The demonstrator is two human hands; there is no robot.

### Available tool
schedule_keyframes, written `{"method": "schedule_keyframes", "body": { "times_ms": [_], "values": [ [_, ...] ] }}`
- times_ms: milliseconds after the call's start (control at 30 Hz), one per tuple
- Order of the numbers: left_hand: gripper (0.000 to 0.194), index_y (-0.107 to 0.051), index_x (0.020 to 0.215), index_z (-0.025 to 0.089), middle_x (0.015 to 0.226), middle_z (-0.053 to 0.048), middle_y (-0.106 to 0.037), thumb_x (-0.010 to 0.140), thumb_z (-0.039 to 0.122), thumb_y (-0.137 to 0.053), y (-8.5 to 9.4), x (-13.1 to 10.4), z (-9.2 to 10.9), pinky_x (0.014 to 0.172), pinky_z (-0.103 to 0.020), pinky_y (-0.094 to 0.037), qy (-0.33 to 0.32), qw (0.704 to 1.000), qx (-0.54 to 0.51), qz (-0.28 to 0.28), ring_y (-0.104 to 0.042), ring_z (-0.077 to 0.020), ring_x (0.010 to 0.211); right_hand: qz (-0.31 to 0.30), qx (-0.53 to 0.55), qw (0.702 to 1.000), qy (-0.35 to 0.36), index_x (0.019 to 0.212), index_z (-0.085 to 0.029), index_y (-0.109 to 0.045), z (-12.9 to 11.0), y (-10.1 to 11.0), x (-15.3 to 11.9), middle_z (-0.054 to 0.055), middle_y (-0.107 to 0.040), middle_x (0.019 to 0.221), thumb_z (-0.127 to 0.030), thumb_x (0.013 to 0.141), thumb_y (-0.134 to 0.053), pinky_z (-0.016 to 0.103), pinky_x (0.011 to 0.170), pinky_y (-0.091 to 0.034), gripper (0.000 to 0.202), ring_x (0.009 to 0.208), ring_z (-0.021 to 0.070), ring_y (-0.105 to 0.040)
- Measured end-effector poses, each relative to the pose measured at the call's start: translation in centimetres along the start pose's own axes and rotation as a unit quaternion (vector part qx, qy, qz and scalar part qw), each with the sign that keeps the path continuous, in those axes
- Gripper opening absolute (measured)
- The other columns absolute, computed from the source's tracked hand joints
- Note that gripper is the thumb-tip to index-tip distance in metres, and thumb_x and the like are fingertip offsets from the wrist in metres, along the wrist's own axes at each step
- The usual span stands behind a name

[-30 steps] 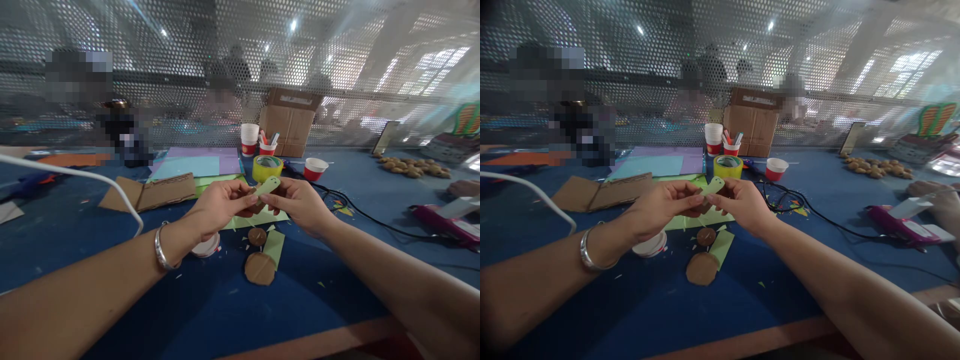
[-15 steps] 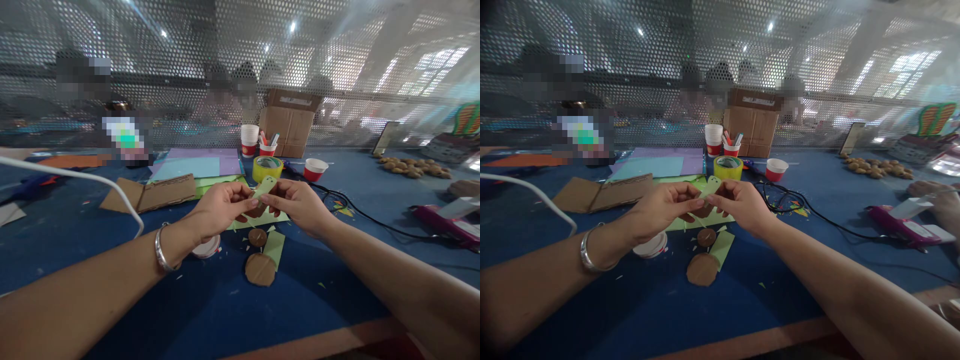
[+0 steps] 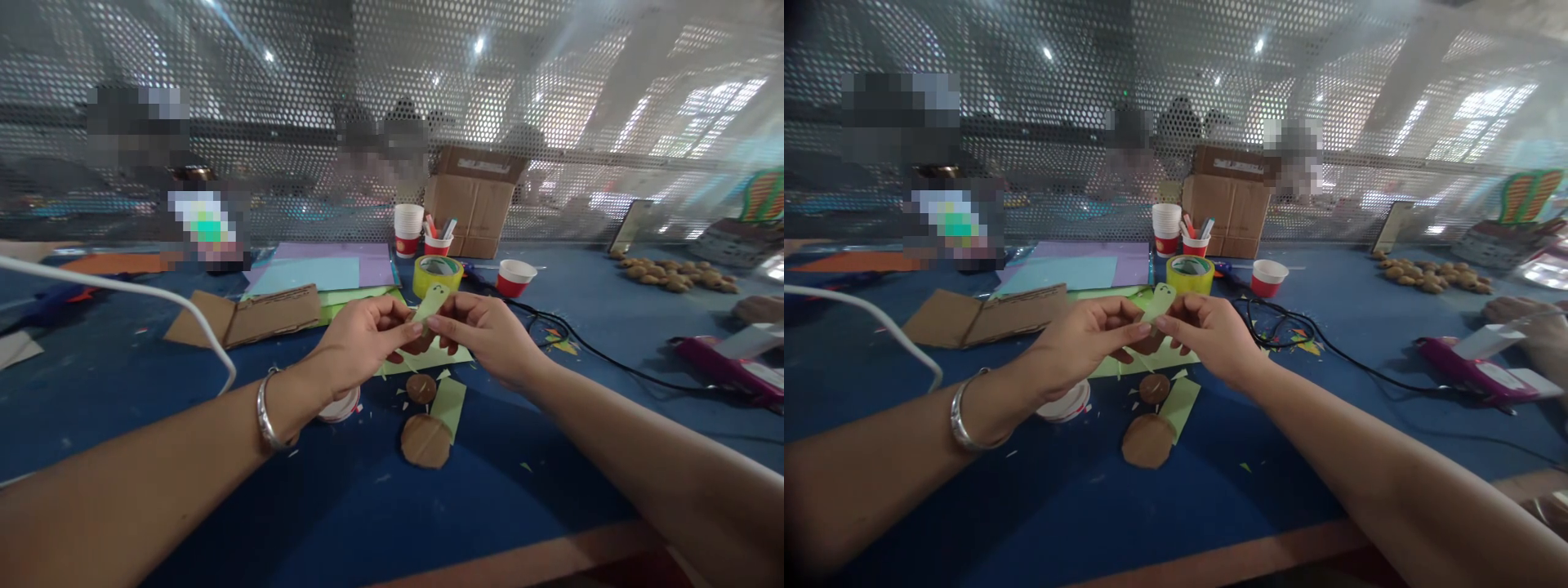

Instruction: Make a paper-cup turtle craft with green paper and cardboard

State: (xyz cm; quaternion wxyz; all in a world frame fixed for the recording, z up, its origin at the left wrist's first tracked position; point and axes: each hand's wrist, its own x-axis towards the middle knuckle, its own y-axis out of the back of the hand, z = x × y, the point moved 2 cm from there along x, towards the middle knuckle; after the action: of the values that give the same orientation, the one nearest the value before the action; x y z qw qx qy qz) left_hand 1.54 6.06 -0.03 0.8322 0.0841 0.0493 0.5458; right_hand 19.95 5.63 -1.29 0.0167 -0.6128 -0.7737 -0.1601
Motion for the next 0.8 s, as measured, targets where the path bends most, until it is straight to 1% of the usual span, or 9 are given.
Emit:
{"method": "schedule_keyframes", "body": {
  "times_ms": [233, 333, 467, 600, 800],
  "values": [
    [0.027, -0.062, 0.082, 0.018, 0.079, -0.003, -0.077, 0.079, 0.041, -0.077, -0.01, 0.09, 0.06, 0.064, -0.028, -0.051, 0.001, 1.0, -0.004, -0.003, -0.071, -0.0176, 0.077, 0.001, -0.005, 1.0, 0.0, 0.08, -0.017, -0.065, -0.01, -0.04, -0.09, -0.002, -0.061, 0.069, -0.042, 0.083, -0.074, 0.025, 0.057, -0.047, 0.027, 0.06, 0.0106, -0.056],
    [0.027, -0.062, 0.081, 0.019, 0.076, -0.002, -0.076, 0.078, 0.04, -0.079, 0.0, 0.11, 0.05, 0.063, -0.027, -0.049, 0.004, 1.0, -0.002, -0.006, -0.071, -0.0176, 0.075, -0.002, -0.006, 1.0, 0.0, 0.079, -0.017, -0.065, -0.1, -0.06, -0.12, -0.002, -0.06, 0.069, -0.044, 0.083, -0.075, 0.025, 0.058, -0.047, 0.029, 0.061, 0.0107, -0.055],
    [0.025, -0.062, 0.081, 0.019, 0.076, -0.003, -0.076, 0.078, 0.039, -0.078, -0.09, 0.05, 0.03, 0.061, -0.027, -0.049, -0.004, 1.0, 0.001, 0.001, -0.071, -0.0184, 0.074, -0.002, -0.012, 1.0, -0.005, 0.079, -0.018, -0.065, -0.25, -0.06, -0.08, -0.001, -0.061, 0.069, -0.048, 0.082, -0.075, 0.026, 0.058, -0.047, 0.032, 0.061, 0.0114, -0.056],
    [0.026, -0.063, 0.081, 0.019, 0.076, -0.003, -0.076, 0.078, 0.039, -0.077, -0.12, 0.03, 0.04, 0.062, -0.028, -0.049, -0.012, 1.0, 0.005, 0.011, -0.071, -0.0187, 0.074, -0.001, -0.011, 1.0, -0.002, 0.08, -0.018, -0.065, -0.31, -0.11, -0.09, -0.001, -0.062, 0.071, -0.049, 0.082, -0.074, 0.026, 0.058, -0.048, 0.033, 0.062, 0.0118, -0.056],
    [0.026, -0.061, 0.08, 0.019, 0.076, -0.003, -0.077, 0.078, 0.038, -0.078, -0.02, 0.05, 0.05, 0.063, -0.028, -0.049, -0.002, 1.0, -0.001, -0.004, -0.072, -0.0189, 0.075, -0.005, -0.01, 1.0, -0.005, 0.079, -0.017, -0.064, -0.24, -0.1, -0.11, -0.002, -0.061, 0.069, -0.049, 0.081, -0.075, 0.026, 0.058, -0.047, 0.033, 0.06, 0.011, -0.056]
  ]
}}
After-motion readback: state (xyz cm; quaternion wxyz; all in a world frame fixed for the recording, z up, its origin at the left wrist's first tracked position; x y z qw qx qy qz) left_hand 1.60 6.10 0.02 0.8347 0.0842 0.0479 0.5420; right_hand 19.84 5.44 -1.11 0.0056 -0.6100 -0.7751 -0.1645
